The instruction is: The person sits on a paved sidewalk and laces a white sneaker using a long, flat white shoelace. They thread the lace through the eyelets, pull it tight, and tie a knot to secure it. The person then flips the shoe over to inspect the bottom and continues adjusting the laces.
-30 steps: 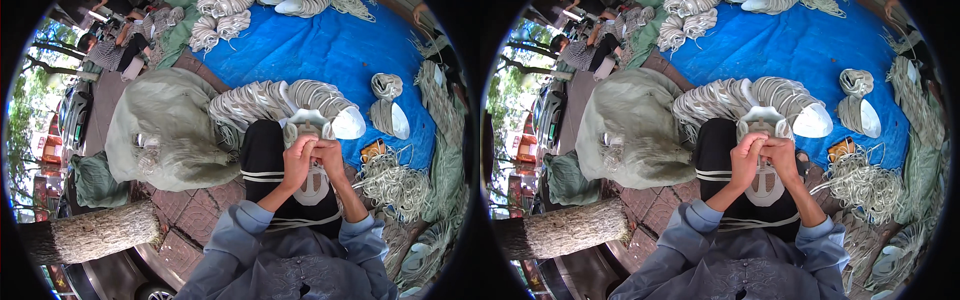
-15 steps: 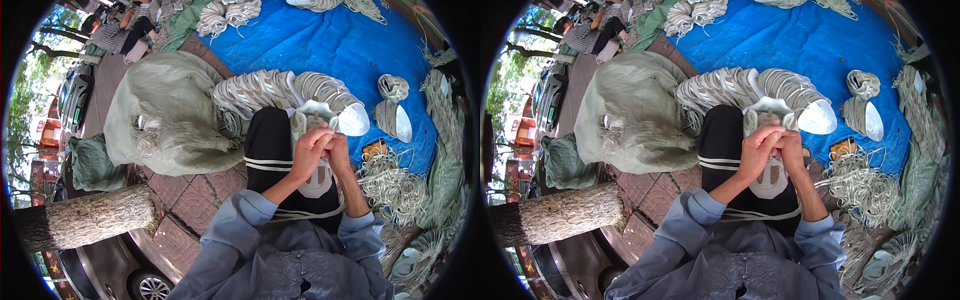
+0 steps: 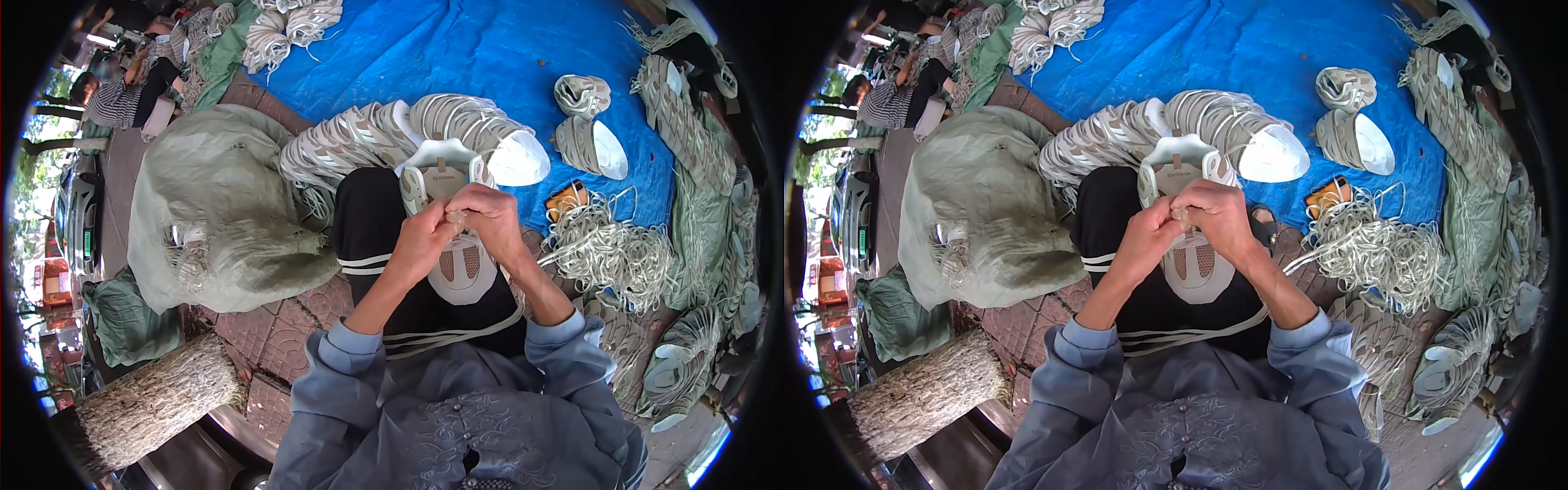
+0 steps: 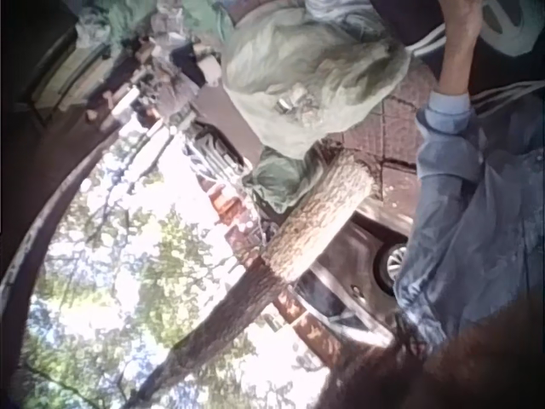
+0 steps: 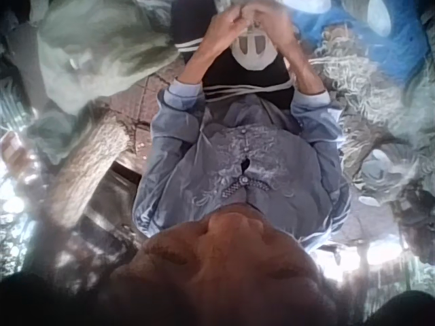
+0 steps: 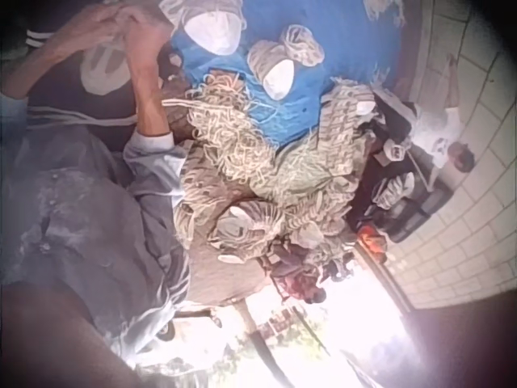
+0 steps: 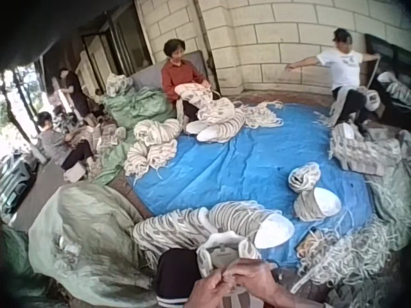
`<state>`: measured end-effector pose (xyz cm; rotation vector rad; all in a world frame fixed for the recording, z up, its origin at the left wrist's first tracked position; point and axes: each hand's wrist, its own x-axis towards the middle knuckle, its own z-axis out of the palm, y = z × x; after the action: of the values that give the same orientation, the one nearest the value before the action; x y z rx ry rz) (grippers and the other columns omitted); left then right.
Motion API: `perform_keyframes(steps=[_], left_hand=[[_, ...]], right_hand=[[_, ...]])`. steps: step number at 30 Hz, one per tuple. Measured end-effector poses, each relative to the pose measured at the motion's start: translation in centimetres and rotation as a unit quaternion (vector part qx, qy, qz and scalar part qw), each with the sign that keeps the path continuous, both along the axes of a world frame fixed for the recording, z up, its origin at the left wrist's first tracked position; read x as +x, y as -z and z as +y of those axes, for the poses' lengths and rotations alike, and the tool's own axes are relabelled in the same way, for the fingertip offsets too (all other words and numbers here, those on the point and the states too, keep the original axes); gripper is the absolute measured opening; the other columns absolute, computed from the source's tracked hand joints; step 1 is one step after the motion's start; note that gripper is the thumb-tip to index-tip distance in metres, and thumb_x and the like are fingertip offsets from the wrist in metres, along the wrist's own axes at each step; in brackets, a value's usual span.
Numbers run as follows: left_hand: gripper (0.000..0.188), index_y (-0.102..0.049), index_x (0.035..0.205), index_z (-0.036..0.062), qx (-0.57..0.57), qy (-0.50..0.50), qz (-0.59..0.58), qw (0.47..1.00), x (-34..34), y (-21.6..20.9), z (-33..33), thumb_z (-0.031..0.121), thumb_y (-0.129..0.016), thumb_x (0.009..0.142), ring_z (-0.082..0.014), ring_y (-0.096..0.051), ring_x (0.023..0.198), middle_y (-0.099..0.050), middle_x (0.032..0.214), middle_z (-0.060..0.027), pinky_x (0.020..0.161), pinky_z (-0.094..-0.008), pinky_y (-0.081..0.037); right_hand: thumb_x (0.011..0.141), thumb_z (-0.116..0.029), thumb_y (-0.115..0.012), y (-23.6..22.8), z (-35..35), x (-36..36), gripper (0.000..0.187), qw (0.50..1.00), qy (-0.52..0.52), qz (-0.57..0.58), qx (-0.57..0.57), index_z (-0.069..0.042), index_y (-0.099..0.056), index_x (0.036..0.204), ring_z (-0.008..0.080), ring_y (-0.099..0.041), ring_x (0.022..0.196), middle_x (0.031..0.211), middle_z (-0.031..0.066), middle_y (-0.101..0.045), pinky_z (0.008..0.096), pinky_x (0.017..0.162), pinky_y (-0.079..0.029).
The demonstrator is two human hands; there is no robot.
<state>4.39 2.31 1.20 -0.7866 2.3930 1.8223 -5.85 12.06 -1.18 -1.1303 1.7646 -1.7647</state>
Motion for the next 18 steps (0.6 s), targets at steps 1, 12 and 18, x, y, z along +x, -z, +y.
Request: perform_keyframes(steps=[1, 12, 18], left_hand=[[0.02, -0.053, 0.098, -0.0021, 0.028, -0.012, 0.034, 0.999, 0.3, 0.6, 0.0, 0.005, -0.052, 0.08, -0.0056, -0.051, 0.076, -0.058, 0.083, -0.0029, 0.068, -0.0218, -0.043], [0.015, -0.059, 0.081, -0.0037, 0.099, -0.16, 0.128, 0.974, 0.3, 0.2, -0.6, 0.006, -0.048, 0.081, -0.0093, -0.058, 0.064, -0.062, 0.073, -0.0067, 0.059, -0.0214, -0.047], [0.017, -0.057, 0.08, -0.0008, -0.095, -0.186, 0.256, 0.944, -4.3, -7.8, -10.9, 0.012, -0.047, 0.082, -0.0122, -0.056, 0.058, -0.061, 0.072, -0.0107, 0.056, -0.0237, -0.045]], right_hand=[[0.059, 0.01, -0.057, -0.5, 0.0, 0.0, 0.015, 0.997, 0.003, 0.079, 0.011, -0.001, -0.06, 0.069, 0.0151, -0.056, 0.063, 0.07, 0.0062, -0.057, 0.0252, 0.055, -0.044], [0.068, -0.008, -0.06, 0.1, -1.6, -1.6, 0.025, 0.961, -0.134, -0.234, 0.055, 0.001, -0.061, 0.091, 0.0154, -0.054, 0.08, 0.087, 0.0078, -0.059, 0.0276, 0.072, -0.043], [0.065, -0.011, -0.064, 2.8, -1.7, -1.4, 0.048, 0.946, -0.17, -0.274, -0.004, 0.002, -0.052, 0.11, 0.0147, -0.053, 0.082, 0.093, 0.0093, -0.06, 0.0267, 0.077, -0.039]])
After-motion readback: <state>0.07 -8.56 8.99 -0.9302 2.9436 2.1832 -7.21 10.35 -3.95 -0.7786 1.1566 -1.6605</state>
